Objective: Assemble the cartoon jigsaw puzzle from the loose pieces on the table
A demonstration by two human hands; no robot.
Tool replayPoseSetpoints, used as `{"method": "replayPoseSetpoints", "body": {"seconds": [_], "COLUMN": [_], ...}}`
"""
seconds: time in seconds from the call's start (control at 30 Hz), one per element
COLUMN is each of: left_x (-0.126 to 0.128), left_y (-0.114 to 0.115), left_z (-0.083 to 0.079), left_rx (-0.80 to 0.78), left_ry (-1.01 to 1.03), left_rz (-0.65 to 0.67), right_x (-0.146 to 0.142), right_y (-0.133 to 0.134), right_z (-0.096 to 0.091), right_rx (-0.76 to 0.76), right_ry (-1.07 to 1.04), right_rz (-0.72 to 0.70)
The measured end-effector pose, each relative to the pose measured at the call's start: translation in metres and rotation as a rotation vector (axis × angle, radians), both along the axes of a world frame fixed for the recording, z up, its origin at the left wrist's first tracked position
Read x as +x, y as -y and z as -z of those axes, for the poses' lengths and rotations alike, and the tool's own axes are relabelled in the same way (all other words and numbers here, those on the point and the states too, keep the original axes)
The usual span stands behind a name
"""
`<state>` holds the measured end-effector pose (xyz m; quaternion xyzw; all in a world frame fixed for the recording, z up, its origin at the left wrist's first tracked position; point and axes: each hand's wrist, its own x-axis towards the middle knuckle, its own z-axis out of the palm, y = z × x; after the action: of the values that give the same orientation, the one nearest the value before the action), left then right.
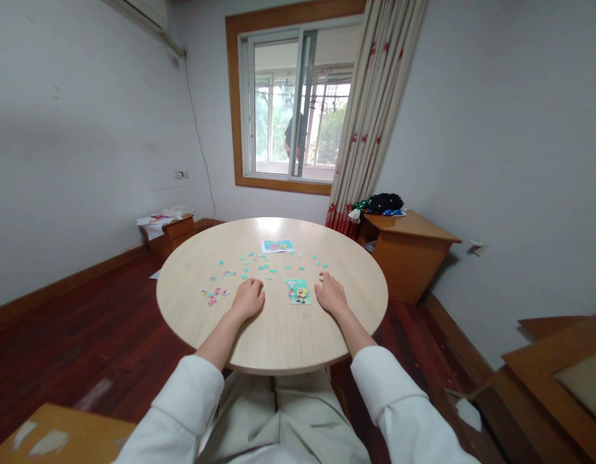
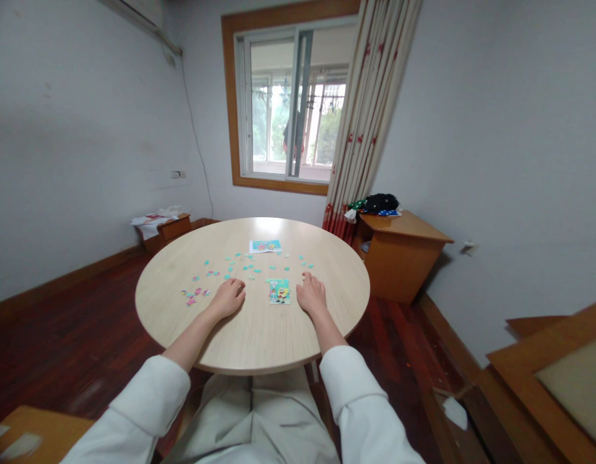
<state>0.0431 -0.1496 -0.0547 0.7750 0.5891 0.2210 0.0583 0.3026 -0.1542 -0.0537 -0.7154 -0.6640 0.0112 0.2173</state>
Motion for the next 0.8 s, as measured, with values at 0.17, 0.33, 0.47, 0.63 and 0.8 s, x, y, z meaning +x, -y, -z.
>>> {"method": "replayPoseSetpoints", "body": {"seconds": [0.17, 0.33, 0.47, 0.63, 0.8], "left_x": [0.0, 0.0, -0.001, 0.0, 0.004], "left_y": [0.0, 0.0, 0.0, 0.002, 0.016], "left_z": [0.0, 0.001, 0.002, -0.002, -0.014], "left_rx": [0.011, 0.019, 0.016, 0.01, -0.003], "left_ry": [0.006, 0.011, 0.02, -0.003, -0.112], "left_rz": [0.001, 0.003, 0.005, 0.004, 0.003], "right_x": [0.001, 0.001, 0.001, 0.001, 0.002], "right_y": [-0.003, -0.003, -0.003, -0.002, -0.004], "right_z": [0.002, 0.003, 0.003, 0.003, 0.005], "right_rx": [0.002, 0.003, 0.003, 0.012, 0.016], "right_ry": [0.028, 0.017, 0.025, 0.03, 0.032], "right_rz": [-0.008, -0.006, -0.01, -0.013, -0.014]}}
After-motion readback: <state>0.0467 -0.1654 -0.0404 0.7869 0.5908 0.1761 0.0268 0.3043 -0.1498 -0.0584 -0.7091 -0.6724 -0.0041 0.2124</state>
